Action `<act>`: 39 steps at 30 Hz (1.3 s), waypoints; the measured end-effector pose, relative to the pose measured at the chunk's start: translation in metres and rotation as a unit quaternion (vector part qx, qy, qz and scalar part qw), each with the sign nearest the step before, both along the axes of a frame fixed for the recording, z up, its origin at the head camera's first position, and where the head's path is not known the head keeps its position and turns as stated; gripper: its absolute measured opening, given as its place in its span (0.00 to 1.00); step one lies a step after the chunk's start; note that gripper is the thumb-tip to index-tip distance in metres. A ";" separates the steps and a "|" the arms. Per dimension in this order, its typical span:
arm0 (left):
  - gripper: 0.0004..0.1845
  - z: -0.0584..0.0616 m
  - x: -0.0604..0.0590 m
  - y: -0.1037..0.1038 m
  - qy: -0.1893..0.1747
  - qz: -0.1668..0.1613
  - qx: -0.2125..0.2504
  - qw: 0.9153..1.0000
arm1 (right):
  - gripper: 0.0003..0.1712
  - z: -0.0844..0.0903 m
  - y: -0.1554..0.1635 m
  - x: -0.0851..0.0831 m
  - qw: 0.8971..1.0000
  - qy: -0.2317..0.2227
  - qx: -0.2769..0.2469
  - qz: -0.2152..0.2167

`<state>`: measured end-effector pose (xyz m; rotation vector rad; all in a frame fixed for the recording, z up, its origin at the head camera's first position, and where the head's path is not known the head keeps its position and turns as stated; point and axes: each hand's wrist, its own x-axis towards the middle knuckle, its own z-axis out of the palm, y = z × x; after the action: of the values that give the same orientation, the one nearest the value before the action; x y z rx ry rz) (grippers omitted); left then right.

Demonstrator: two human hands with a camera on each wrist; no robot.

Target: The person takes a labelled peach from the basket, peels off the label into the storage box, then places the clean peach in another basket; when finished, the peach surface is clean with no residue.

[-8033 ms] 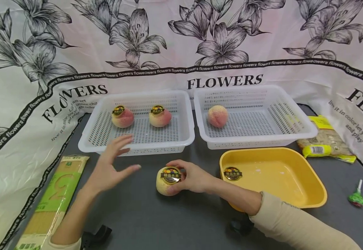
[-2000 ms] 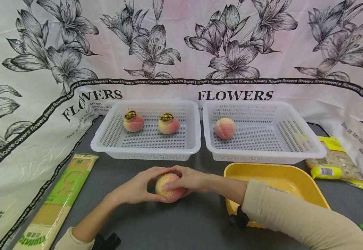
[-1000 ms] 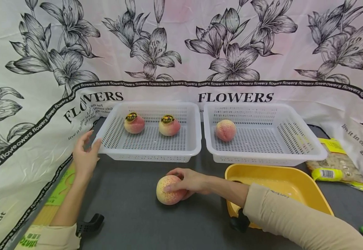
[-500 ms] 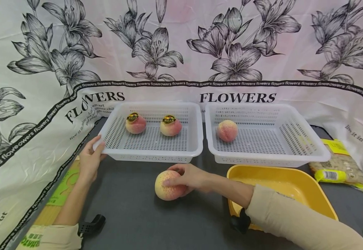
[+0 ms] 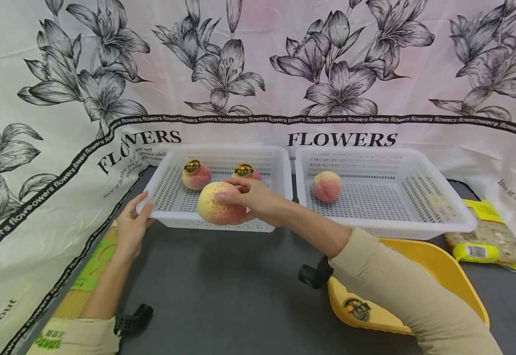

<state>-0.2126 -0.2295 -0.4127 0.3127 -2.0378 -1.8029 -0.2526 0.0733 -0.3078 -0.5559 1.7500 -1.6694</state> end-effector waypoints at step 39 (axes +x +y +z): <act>0.24 0.000 -0.001 -0.001 0.000 -0.010 0.003 1.000 | 0.39 -0.010 0.133 -0.052 0.990 -0.023 0.015 -0.138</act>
<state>-0.2134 -0.2306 -0.4128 0.2965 -2.0428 -1.8215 -0.3049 0.2058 -0.3179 -0.2667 1.8822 -1.8205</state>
